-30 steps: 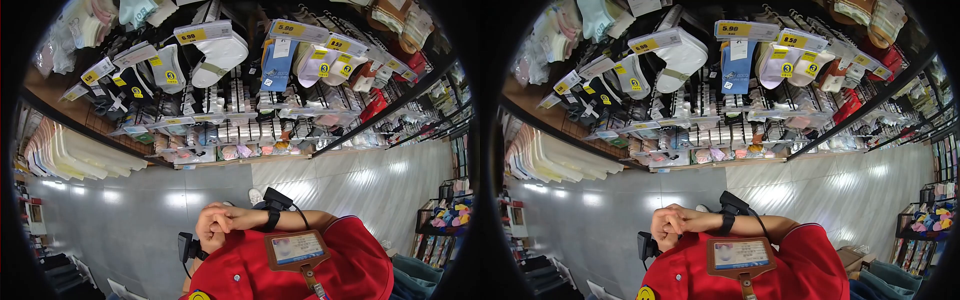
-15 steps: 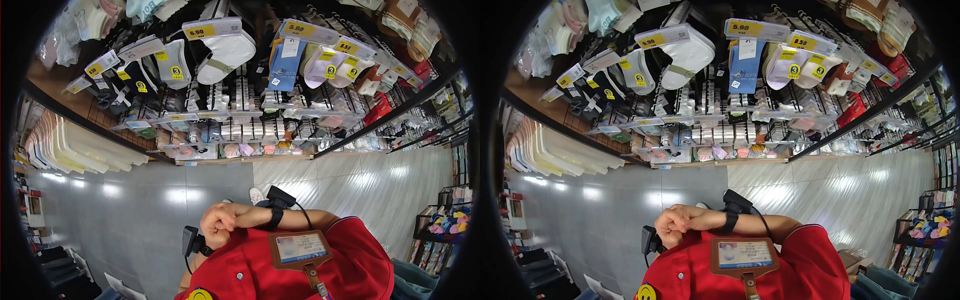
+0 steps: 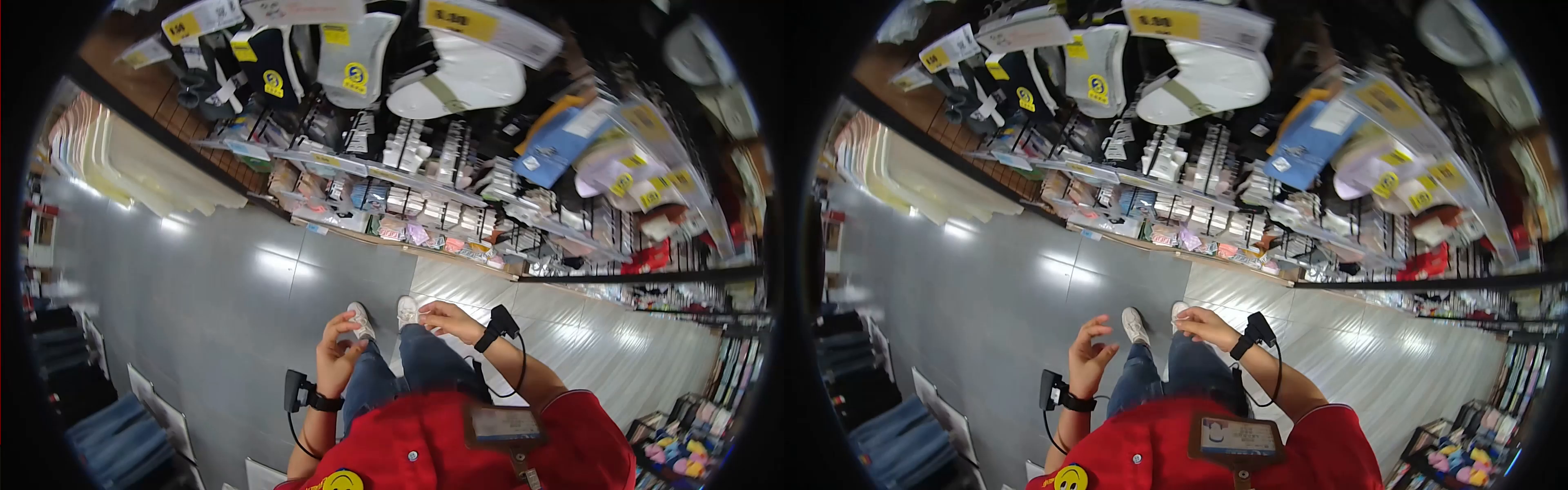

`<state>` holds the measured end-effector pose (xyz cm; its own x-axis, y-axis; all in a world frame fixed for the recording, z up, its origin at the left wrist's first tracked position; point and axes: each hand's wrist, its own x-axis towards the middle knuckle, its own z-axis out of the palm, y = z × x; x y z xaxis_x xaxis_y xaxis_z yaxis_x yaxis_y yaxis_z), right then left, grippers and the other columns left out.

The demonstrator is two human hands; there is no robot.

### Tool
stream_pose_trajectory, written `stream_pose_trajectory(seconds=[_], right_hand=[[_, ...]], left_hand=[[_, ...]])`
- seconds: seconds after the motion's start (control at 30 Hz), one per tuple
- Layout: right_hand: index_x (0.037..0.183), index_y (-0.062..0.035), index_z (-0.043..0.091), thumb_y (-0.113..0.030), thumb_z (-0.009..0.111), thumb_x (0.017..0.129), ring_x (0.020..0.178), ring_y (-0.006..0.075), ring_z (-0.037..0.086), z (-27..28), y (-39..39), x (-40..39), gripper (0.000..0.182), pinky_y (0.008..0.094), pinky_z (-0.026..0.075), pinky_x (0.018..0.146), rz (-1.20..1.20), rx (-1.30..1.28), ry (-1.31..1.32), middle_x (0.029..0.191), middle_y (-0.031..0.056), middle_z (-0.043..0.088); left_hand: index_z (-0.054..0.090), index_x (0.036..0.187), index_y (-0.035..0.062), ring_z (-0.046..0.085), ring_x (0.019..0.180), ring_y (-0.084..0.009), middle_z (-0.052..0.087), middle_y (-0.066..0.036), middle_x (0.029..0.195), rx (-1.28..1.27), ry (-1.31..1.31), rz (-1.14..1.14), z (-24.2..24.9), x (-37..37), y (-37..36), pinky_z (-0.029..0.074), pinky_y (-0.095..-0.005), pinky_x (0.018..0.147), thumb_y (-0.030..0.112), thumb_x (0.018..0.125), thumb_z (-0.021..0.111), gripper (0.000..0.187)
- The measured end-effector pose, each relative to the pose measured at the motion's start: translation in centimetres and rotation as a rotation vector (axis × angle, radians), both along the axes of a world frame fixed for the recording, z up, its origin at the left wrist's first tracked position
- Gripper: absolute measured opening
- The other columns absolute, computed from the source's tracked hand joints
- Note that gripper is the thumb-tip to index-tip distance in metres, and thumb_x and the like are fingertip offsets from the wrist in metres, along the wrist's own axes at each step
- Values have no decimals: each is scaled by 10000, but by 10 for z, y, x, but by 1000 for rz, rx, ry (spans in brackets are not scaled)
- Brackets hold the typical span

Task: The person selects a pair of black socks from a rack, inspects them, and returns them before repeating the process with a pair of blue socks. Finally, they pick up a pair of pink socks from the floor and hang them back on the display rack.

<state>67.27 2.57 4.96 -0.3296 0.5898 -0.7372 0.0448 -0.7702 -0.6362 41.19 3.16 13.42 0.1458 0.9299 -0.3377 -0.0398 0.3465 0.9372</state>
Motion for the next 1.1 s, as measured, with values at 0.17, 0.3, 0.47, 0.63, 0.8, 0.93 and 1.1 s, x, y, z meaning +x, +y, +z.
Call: stream_pose_trajectory(seconds=[0.17, 0.3, 0.47, 0.63, 0.8, 0.93, 1.1], right_hand=[[1026, -93, 558, -300, 604, 826, 761, 85, 558, -123, 14, 16, 291, 224, 447, 652, -82, -83, -126, 891, 7, 608], [977, -85, 578, -273, 616, 815, 699, 93, 571, -203, 45, 16, 252, 232, 454, 593, -167, 45, -276, 828, 19, 620], [1033, -123, 548, -263, 616, 814, 787, 149, 568, -287, 88, 11, 268, 299, 450, 669, -470, -171, -267, 897, 35, 607], [1108, -128, 461, -247, 644, 772, 891, 241, 527, -390, 112, 9, 402, 352, 457, 699, -946, -316, -174, 1085, 88, 435], [1146, -165, 476, -290, 670, 740, 850, 259, 537, -459, 137, 6, 466, 301, 527, 657, -1194, -397, -55, 1104, 100, 415], [1198, -86, 445, -288, 640, 783, 1014, 236, 515, -503, 144, 18, 501, 306, 507, 786, -1232, -224, 196, 1226, 133, 398], [1192, -80, 454, -346, 634, 808, 1043, 185, 499, -500, 108, 11, 501, 304, 447, 861, -1358, -40, 101, 1137, 66, 493]], left_hand=[[569, 891, 20, 502, 1056, -159, 516, -84, 1169, -16, 141, 120, -50, 11, -38, 386, -244, 866, -188, 632, 299, 428], [559, 835, 18, 505, 1044, -172, 548, -103, 1123, -150, 72, 199, -73, 14, -72, 365, -254, 872, -188, 610, 275, 417], [556, 840, 12, 514, 1054, -196, 583, -133, 1055, -468, -54, 299, -121, 15, -107, 347, -279, 919, -186, 596, 273, 423], [558, 942, 13, 539, 899, -110, 591, -95, 1069, -545, -94, 274, -177, 14, -167, 395, -210, 754, -169, 718, 340, 362], [547, 1045, 26, 523, 918, -153, 585, -79, 1036, -587, -110, 315, -195, -12, -196, 407, -276, 824, 112, 863, 479, 213], [566, 997, 20, 522, 942, -139, 593, -57, 1002, -740, -46, 396, -206, -29, -203, 406, -273, 842, 36, 843, 484, 176], [581, 956, 20, 528, 923, -130, 599, -56, 969, -790, 13, 358, -202, -32, -198, 408, -260, 840, -45, 839, 446, 190]])
